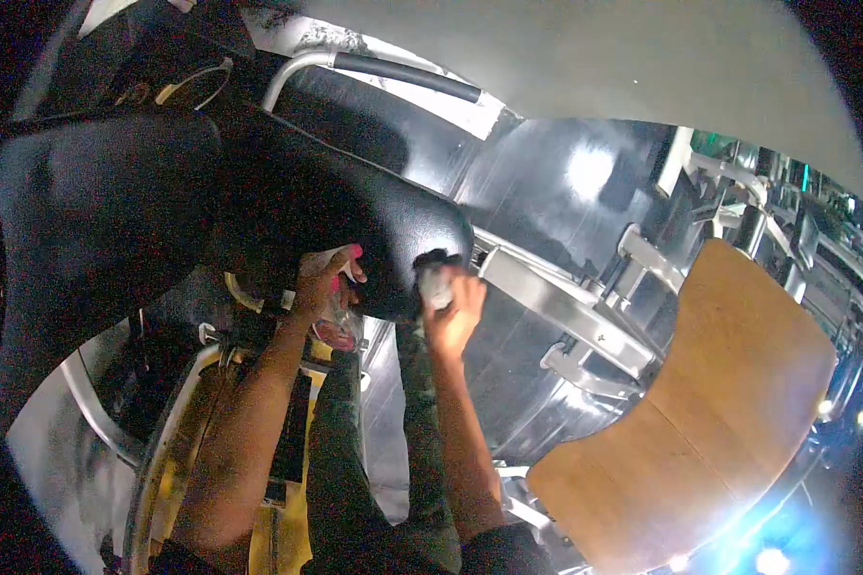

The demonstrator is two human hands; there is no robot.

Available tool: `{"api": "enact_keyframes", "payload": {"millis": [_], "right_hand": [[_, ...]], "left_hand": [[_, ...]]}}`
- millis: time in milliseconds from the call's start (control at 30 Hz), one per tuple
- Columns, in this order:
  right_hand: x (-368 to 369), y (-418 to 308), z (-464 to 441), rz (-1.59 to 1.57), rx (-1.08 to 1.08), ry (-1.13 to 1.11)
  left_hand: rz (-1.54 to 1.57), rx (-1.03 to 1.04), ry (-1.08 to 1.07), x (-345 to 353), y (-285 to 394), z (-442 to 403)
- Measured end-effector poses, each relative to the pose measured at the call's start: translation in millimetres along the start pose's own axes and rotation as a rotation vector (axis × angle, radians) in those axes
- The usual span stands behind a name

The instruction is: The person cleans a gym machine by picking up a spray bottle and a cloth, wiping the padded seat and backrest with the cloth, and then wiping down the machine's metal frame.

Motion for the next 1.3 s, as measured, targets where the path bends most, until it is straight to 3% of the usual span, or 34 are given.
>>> {"api": "enact_keyframes", "payload": {"millis": [133,200,300,367,567,633,767,967,1033,1300], "right_hand": [[7,-7,25,-0.06,-0.018,-0.218],[6,11,22,-0.143,-0.174,-0.361],[-7,12,-17,-0.038,-0.216,-0.162],[-13,3,-43,-0.04,-0.092,-0.045],[0,3,-16,-0.051,-0.046,-0.084],[2,-3,-1,-0.059,-0.031,-0.293],[-4,-8,-4,-0.118,-0.185,-0.414],[-21,-8,-43,-0.446,0.142,-0.362],[-24,5,-56,-0.55,0.316,-0.298],[-45,24,-97,-0.518,0.216,-0.238]], "left_hand": [[0.024,0.008,-0.01,0,2,2],[0.029,-0.013,0.004,-2,-2,0],[0.017,-0.092,0.067,1,-1,4],[0.048,-0.08,0.056,-1,-6,3],[0.045,-0.031,0.038,-2,-6,1],[0.021,-0.02,0.029,0,-3,3],[-0.002,0.022,0.065,-1,-7,1],[0.012,-0.015,0.254,16,4,9],[0.02,0.028,0.247,26,22,14],[-0.007,0.215,0.445,66,141,-38]]}}
Point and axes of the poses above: each hand's wrist, its own z-axis away from the middle knuckle, its own x-axis out of the palm, y = z × x, the point moved 3 cm from there along -z, towards the middle knuckle, and after that the axes turned 4 degrees about -z, right-handed, at the moved point
